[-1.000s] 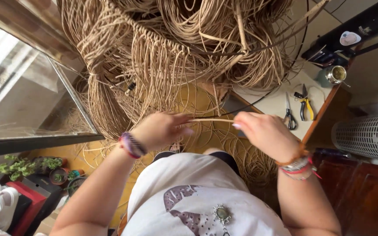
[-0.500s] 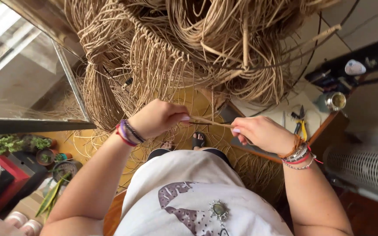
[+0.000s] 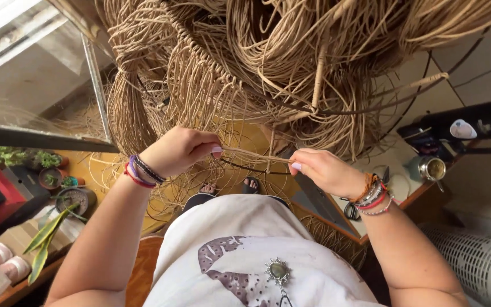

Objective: Braiding and weaving long strands of natural fiber to create a larger structure.

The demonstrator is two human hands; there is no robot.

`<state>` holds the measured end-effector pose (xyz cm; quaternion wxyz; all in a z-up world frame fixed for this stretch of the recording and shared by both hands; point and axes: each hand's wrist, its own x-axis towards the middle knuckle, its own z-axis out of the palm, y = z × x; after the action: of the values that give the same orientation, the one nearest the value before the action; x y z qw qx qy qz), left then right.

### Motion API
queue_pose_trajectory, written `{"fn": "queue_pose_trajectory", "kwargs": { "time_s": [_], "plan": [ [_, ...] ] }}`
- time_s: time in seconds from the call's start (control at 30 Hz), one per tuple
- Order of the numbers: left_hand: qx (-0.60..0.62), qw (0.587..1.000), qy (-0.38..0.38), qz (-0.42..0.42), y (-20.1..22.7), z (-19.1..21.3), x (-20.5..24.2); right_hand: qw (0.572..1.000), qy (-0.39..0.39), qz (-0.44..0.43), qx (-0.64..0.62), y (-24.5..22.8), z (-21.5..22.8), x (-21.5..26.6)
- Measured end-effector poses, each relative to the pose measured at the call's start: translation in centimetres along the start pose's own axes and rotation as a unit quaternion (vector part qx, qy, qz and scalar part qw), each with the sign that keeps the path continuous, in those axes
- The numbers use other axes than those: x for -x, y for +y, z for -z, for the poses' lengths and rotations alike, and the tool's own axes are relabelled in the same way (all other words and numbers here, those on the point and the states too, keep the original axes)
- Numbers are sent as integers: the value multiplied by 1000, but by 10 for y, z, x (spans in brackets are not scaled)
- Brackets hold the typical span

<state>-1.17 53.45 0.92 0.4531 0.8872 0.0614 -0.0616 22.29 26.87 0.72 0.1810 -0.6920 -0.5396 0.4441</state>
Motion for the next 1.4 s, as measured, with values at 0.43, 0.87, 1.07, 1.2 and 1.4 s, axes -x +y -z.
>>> {"fn": "queue_pose_trajectory", "kwargs": {
  "time_s": [0.43, 0.87, 1.07, 1.2, 1.4],
  "plan": [
    [40, 994, -44, 92, 23, -12, 8, 952, 134, 169, 219, -17, 13, -1],
    [-99, 906, 370, -178, 7, -105, -78, 839, 490, 43, 232, -26, 8, -90],
    [-100, 916, 374, -105, 1, -113, -111, 909, 303, -152, 242, -40, 44, -86],
    [-30, 912, 398, -93, 10, -116, -109, 905, 290, -190, 247, -27, 46, -97],
    [-54, 927, 363, -72, 17, -110, -103, 903, 267, -195, 274, -25, 41, -100]
  ]
}}
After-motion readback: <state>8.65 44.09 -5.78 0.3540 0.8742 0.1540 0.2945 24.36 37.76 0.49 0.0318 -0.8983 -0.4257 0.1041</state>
